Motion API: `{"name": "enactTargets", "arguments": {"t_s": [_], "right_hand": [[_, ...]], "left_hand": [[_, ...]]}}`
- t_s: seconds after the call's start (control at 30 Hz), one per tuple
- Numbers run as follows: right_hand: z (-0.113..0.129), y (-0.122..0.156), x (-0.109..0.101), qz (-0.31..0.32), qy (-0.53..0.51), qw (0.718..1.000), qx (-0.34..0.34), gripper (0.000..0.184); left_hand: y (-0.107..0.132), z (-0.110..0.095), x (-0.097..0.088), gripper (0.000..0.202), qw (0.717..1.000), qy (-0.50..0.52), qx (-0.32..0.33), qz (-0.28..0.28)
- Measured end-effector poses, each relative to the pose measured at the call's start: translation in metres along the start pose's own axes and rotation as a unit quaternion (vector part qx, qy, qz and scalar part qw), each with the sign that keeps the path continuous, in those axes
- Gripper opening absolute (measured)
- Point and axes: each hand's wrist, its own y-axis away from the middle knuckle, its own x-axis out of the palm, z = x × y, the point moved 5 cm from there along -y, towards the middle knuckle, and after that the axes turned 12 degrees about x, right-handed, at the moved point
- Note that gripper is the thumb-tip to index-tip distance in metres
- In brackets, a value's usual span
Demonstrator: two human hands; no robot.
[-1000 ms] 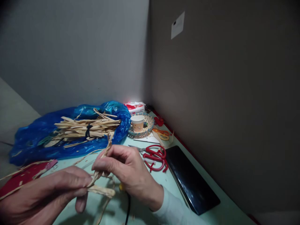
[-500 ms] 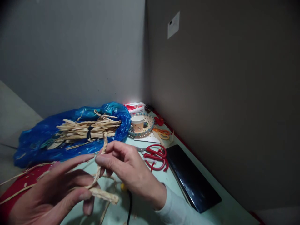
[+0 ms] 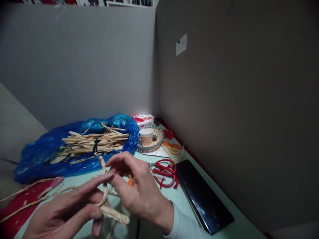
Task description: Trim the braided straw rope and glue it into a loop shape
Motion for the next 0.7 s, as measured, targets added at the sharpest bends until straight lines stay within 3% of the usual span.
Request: {"name": "enactTargets", "arguments": {"t_s": [0.13,0.37,0.5,0.6,0.7], "right_hand": [[0.011,0.001,0.0,-0.007,0.051,0.997,-0.062,0.018],[0.019,0.006,-0.005,-0.122,0.134,0.971,-0.157,0.008],[0.01,0.002,-0.006,-0.122,0.054,0.989,-0.066,0.008],[0.0,-0.002,-0.006,-0.098,-0.033,0.995,0.003,0.009],[-0.005,-0.006,-0.01,-0.12,-0.042,0.992,0.015,0.015]], "left_hand": [[-0.001,0.0,-0.005,0.041,1.0,0.008,-0.004,0.005],[-0.002,0.002,-0.005,0.029,0.999,-0.038,0.024,-0.014],[-0.006,-0.003,-0.004,0.032,0.991,-0.101,0.085,0.017],[-0.007,0.0,-0.001,0.029,0.993,-0.094,0.055,0.035],[-0.006,0.005,-0.002,0.025,0.996,-0.087,0.005,0.014]]}}
